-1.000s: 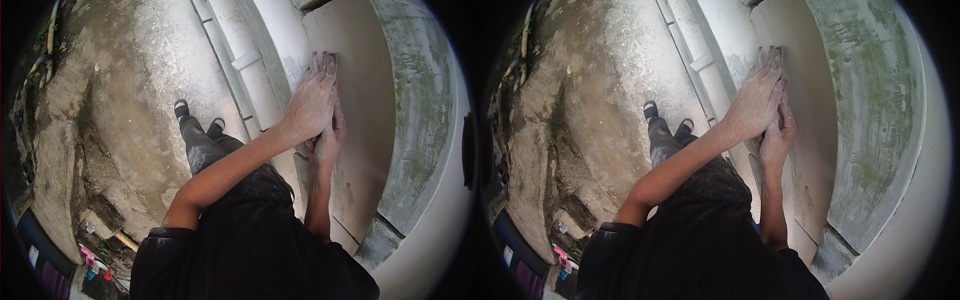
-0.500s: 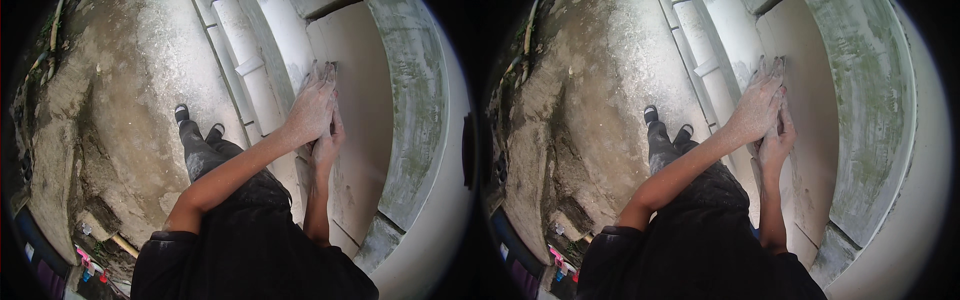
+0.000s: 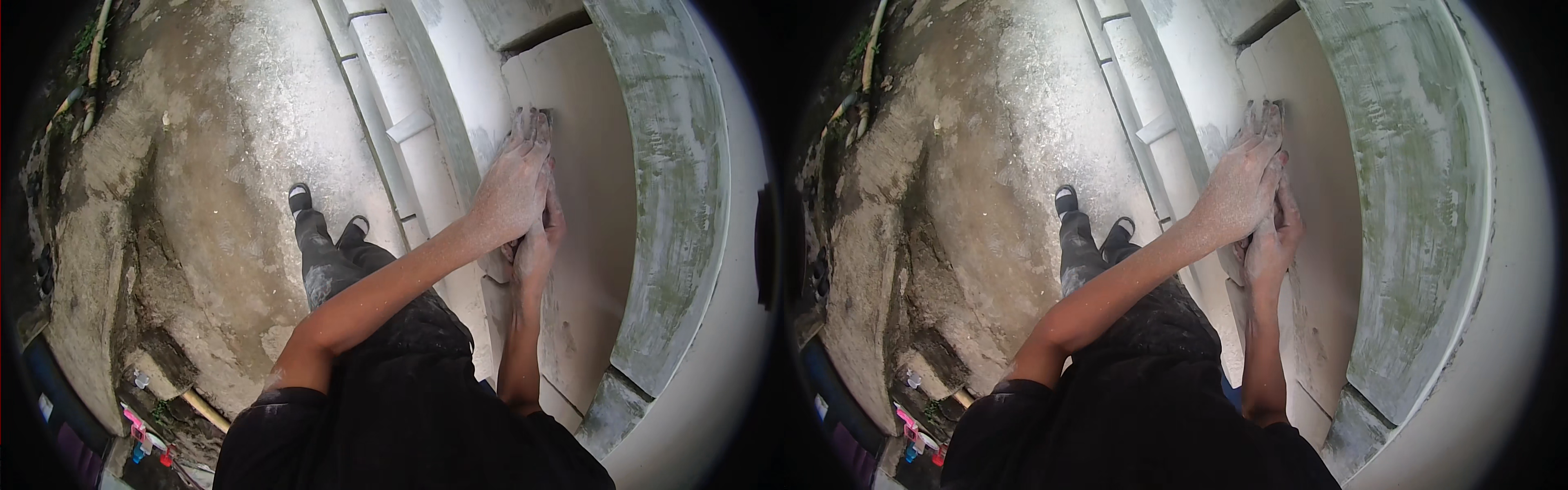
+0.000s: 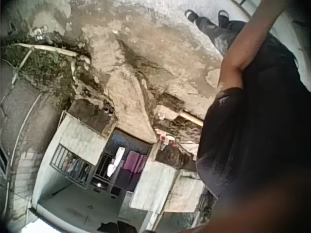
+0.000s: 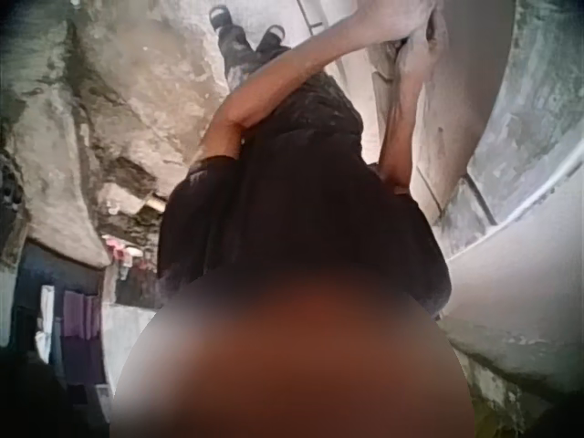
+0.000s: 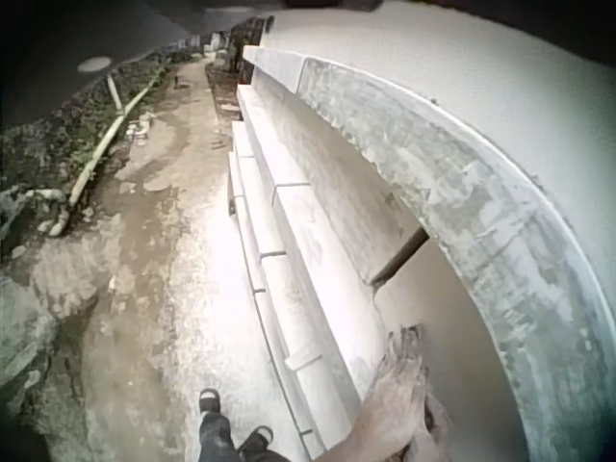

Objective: Using a putty knife and hands to apply and smooth wall putty into cracks and imperfections on an exterior wall ledge.

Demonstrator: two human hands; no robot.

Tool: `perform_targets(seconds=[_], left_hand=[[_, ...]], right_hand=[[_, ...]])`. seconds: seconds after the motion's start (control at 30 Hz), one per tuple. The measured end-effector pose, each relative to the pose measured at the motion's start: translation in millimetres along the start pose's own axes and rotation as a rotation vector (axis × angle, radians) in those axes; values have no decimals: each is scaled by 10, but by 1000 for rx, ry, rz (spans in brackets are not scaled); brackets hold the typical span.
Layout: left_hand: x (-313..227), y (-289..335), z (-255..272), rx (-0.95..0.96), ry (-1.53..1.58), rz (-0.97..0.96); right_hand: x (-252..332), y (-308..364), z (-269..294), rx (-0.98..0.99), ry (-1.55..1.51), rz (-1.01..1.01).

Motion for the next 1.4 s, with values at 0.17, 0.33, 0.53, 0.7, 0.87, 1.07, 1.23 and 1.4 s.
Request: perform_targets(seconds=[0.17, 0.33, 0.53, 0.7, 0.87, 1.07, 1.23, 1.4], left_hand=[[-121, 249, 33, 199, 99, 183], [-7, -185, 235, 338, 187, 343], [-8, -162, 171, 336, 182, 383], [99, -196, 67, 72, 101, 159], [-39, 82, 68, 198, 73, 176], [-15, -23, 154, 340, 165, 306], [31, -224, 209, 348, 116, 300], [-32, 167, 245, 241, 91, 154]], right_hand=[[-36, 28, 15, 95, 32, -51], [-93, -171, -74, 76, 53, -8], [49, -108, -46, 89, 74, -133], [-32, -255, -159, 74, 81, -83], [-15, -72, -7, 88, 134, 26], [-28, -135, -26, 110, 129, -2], [102, -225, -27, 138, 66, -183], [167, 69, 256, 188, 39, -246]])
Point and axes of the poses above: each hand's wrist, its own y-axis away from the middle knuckle, its own z-axis out of the back of the hand, x = y × z, the point moved 1 cm from there along -y, towards the middle knuckle, and after that the axes turned 4 degrees about -x, right-handed, at the moved point
